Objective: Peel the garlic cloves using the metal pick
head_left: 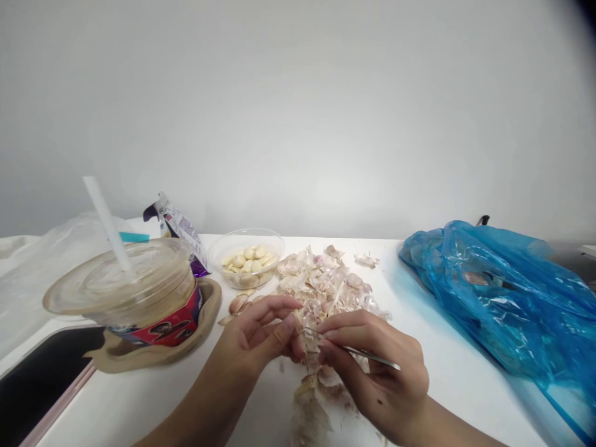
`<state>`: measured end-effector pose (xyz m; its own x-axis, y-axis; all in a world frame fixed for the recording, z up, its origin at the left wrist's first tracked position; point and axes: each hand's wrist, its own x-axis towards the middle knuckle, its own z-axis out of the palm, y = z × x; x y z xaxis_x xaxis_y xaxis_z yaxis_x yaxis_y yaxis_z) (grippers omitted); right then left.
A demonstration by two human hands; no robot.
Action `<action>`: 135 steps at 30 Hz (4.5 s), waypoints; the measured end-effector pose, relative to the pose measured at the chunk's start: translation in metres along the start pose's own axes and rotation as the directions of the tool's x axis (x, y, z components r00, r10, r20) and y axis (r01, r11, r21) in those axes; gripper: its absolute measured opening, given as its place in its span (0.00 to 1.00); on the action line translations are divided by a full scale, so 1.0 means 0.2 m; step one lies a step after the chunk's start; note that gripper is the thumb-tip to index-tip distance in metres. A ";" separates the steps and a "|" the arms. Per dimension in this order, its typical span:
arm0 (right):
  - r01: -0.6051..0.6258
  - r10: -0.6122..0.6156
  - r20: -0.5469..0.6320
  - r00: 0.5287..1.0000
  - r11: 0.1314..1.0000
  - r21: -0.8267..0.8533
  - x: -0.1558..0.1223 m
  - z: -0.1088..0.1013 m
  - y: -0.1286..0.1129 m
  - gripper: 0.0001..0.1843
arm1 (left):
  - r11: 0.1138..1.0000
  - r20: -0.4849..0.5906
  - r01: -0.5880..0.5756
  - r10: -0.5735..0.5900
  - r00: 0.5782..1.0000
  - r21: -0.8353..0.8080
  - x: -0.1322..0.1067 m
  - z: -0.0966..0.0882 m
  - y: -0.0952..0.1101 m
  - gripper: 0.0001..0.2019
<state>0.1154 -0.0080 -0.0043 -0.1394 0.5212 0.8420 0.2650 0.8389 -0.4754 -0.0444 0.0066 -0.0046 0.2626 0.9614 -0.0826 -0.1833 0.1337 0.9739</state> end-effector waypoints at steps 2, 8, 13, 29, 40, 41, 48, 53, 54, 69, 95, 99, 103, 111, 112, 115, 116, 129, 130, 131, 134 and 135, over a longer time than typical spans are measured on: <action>-0.002 0.002 0.001 1.000 1.000 0.004 0.00 0.00 0.00 0.09 | 1.000 0.000 -0.001 0.001 1.000 0.001 0.00 0.00 0.00 0.06; -0.002 0.002 0.004 1.000 1.000 0.018 0.00 0.01 0.00 0.08 | 1.000 -0.014 0.012 -0.012 1.000 0.002 0.00 0.00 -0.01 0.06; 0.000 0.000 0.019 1.000 1.000 0.007 0.00 0.01 0.01 0.08 | 1.000 -0.001 0.014 -0.014 1.000 0.009 0.01 0.00 -0.01 0.05; -0.018 0.018 0.036 0.999 1.000 -0.001 0.00 0.02 0.01 0.05 | 0.996 -0.017 0.027 -0.026 1.000 0.090 0.01 -0.02 -0.02 0.06; -0.058 0.057 0.098 0.994 0.998 0.003 -0.02 0.02 0.03 0.04 | 0.993 0.009 0.012 -0.014 1.000 0.117 0.02 -0.01 -0.01 0.05; -0.058 0.057 0.097 0.994 0.998 0.006 -0.02 0.02 0.02 0.04 | 0.992 0.005 0.014 -0.015 1.000 0.125 0.02 -0.01 -0.01 0.05; -0.045 0.045 0.093 0.995 0.999 0.007 -0.02 0.01 0.02 0.05 | 0.990 -0.042 0.033 -0.027 0.999 0.137 0.02 -0.01 -0.01 0.07; -0.023 0.022 0.058 0.998 1.000 0.005 -0.01 0.01 0.01 0.05 | 0.993 -0.059 0.024 -0.017 0.998 0.116 0.03 -0.01 -0.01 0.07; -0.019 0.018 0.050 0.999 1.000 0.007 -0.01 0.01 0.01 0.05 | 0.994 -0.059 0.021 -0.014 0.998 0.110 0.03 -0.01 -0.01 0.06; -0.010 0.007 0.056 0.998 0.999 0.053 -0.01 0.01 0.02 0.06 | 0.993 -0.094 0.012 -0.002 0.996 0.114 0.02 -0.02 -0.01 0.06; -0.008 0.002 0.119 0.993 0.998 0.056 -0.02 0.01 0.03 0.06 | 0.996 -0.074 0.048 -0.043 0.996 0.069 0.02 -0.03 -0.04 0.07; -0.013 0.007 0.107 0.994 0.998 0.055 -0.02 0.01 0.03 0.06 | 0.996 -0.083 0.043 -0.036 0.996 0.080 0.02 -0.02 -0.03 0.07; -0.017 0.013 0.098 0.995 0.999 0.040 -0.02 0.01 0.02 0.05 | 0.996 -0.097 0.048 -0.041 0.994 0.079 0.01 -0.02 -0.02 0.07; -0.015 0.013 0.064 0.998 0.999 0.036 -0.02 0.01 0.01 0.06 | 0.998 -0.095 0.043 -0.038 0.995 0.052 0.02 -0.02 -0.03 0.08; -0.015 0.013 0.065 0.998 0.999 0.030 -0.02 0.01 0.01 0.06 | 0.998 -0.096 0.042 -0.037 0.995 0.051 0.02 -0.02 -0.03 0.09; -0.016 0.015 0.065 0.998 1.000 0.011 -0.02 0.01 0.02 0.05 | 0.998 -0.108 0.036 -0.030 0.994 0.049 0.02 -0.01 -0.02 0.10; -0.014 0.013 0.063 0.998 1.000 0.011 -0.02 0.01 0.02 0.05 | 0.998 -0.114 0.038 -0.032 0.993 0.048 0.02 -0.01 -0.02 0.11; 0.021 -0.021 0.012 1.000 1.000 -0.001 -0.01 0.00 0.03 0.06 | 0.999 -0.142 0.023 -0.016 0.990 0.048 0.03 -0.01 -0.02 0.11; 0.021 -0.021 0.014 1.000 1.000 -0.009 -0.02 0.00 0.03 0.06 | 0.999 -0.138 0.019 -0.013 0.990 0.045 0.03 -0.02 -0.01 0.11; 0.018 -0.018 0.015 1.000 1.000 -0.021 -0.02 0.00 0.03 0.06 | 0.999 -0.133 0.017 -0.011 0.991 0.044 0.03 -0.02 -0.01 0.11; 0.015 -0.014 0.021 1.000 0.999 -0.047 -0.03 0.00 0.04 0.07 | 0.999 -0.133 0.007 0.000 0.991 0.050 0.03 -0.03 -0.01 0.11; 0.019 -0.018 0.025 1.000 0.998 -0.052 -0.03 0.00 0.04 0.07 | 0.999 -0.139 0.004 0.004 0.990 0.054 0.03 -0.03 -0.02 0.12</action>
<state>0.1193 -0.0038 -0.0133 -0.1679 0.5098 0.8438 0.3110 0.8396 -0.4453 -0.0481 0.0128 -0.0094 0.1280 0.9859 -0.1076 -0.1309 0.1244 0.9836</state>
